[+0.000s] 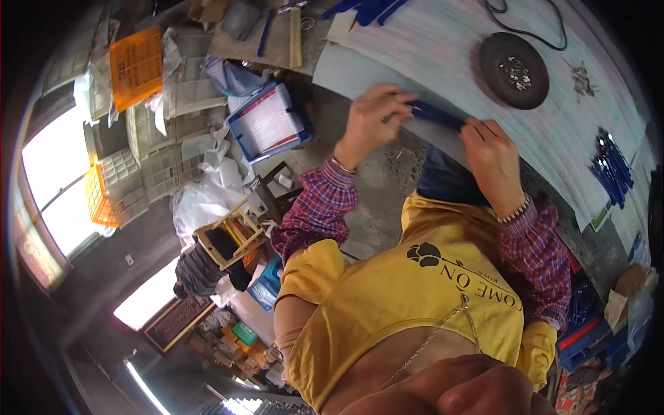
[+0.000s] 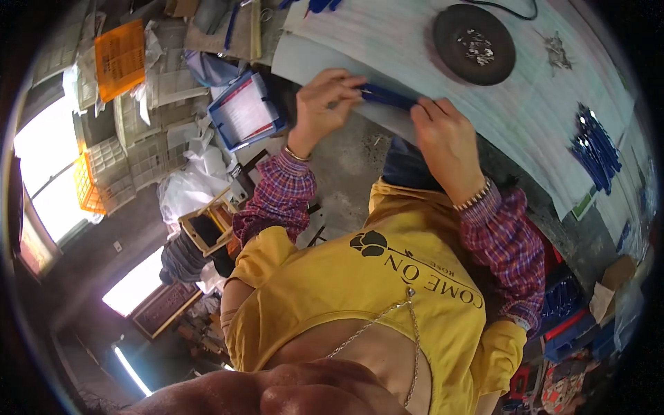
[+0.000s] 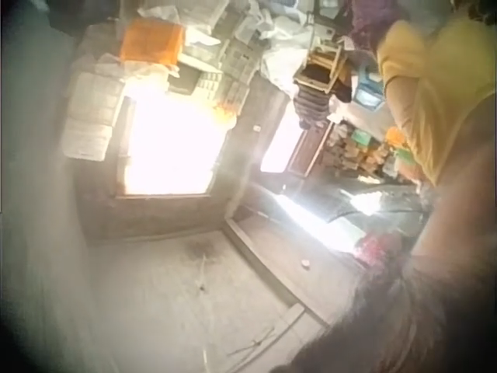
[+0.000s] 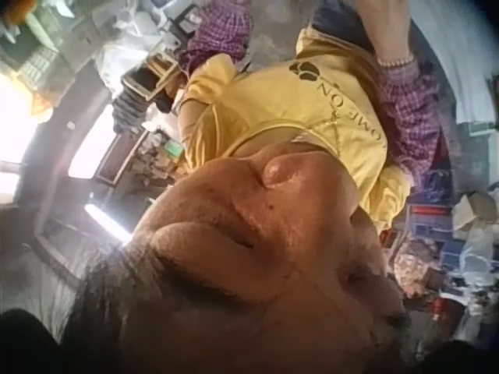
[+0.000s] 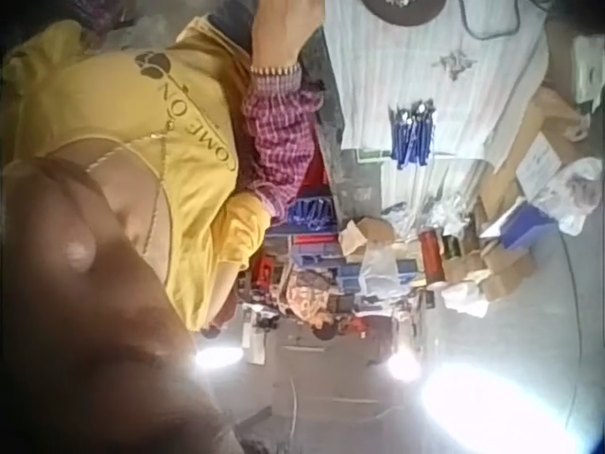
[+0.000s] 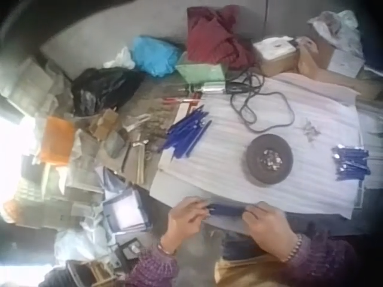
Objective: Assembling small blue plastic components at a workbench.
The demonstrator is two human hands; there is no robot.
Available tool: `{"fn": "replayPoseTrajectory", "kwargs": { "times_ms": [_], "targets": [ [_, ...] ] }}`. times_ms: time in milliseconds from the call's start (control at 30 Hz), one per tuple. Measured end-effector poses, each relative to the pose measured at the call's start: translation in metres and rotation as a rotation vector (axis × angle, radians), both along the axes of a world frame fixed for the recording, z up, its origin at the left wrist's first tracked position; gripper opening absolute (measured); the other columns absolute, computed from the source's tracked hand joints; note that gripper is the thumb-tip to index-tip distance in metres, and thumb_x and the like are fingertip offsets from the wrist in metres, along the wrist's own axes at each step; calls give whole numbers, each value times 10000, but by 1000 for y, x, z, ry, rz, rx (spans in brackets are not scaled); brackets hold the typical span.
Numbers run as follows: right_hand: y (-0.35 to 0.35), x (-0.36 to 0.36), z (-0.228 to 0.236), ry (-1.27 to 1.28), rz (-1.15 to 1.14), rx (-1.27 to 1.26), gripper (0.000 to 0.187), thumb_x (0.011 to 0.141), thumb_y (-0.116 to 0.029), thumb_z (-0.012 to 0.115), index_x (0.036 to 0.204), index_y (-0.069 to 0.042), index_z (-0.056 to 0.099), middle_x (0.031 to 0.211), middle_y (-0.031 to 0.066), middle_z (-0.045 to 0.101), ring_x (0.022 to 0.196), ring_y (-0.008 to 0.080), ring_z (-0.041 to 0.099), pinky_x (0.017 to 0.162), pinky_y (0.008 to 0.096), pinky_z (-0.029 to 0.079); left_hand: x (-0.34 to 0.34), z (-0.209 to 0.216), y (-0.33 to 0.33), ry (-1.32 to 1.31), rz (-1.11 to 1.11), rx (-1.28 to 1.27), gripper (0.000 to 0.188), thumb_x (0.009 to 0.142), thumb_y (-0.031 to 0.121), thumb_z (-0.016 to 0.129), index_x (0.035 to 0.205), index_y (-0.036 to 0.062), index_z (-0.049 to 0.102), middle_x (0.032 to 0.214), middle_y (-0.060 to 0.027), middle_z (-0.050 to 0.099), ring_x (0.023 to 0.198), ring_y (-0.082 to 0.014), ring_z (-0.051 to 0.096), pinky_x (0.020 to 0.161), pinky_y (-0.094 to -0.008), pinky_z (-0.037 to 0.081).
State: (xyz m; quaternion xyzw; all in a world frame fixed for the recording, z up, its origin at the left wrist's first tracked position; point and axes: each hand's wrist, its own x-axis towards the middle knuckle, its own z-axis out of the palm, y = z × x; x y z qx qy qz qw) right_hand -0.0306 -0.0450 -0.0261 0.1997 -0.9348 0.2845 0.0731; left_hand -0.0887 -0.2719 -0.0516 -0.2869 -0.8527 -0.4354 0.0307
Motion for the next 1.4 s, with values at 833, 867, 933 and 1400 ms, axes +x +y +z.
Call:
{"fn": "replayPoseTrajectory", "kwargs": {
  "times_ms": [833,867,933,1400],
  "targets": [
    [30,23,8,-28,-103,-54,139,692,26,636,822,-2,597,913,89,640,802,254,596,665,353,496,11,-2,32,85,-98,89,148,610,-91,637,725,0,648,863,-88,690,871,-230,628,637,-311,530],
    [24,20,8,-31,-99,-57,139,692,26,636,822,-2,597,913,89,640,802,254,596,665,353,496,10,2,24,83,-94,86,148,610,-91,637,725,0,648,863,-88,690,871,-230,628,637,-311,530],
    [10,11,5,8,-39,-85,143,686,26,636,819,-6,596,913,89,638,807,251,596,667,350,499,2,6,7,96,-48,20,161,608,-102,636,737,-7,652,879,-100,685,845,-221,637,650,-301,534],
    [20,25,-2,14,-91,-106,174,674,36,654,839,7,604,913,98,635,810,253,594,678,341,500,10,-3,21,17,-70,63,147,621,-87,673,740,-4,651,865,-112,685,848,-223,634,694,-295,522]
  ]
}}
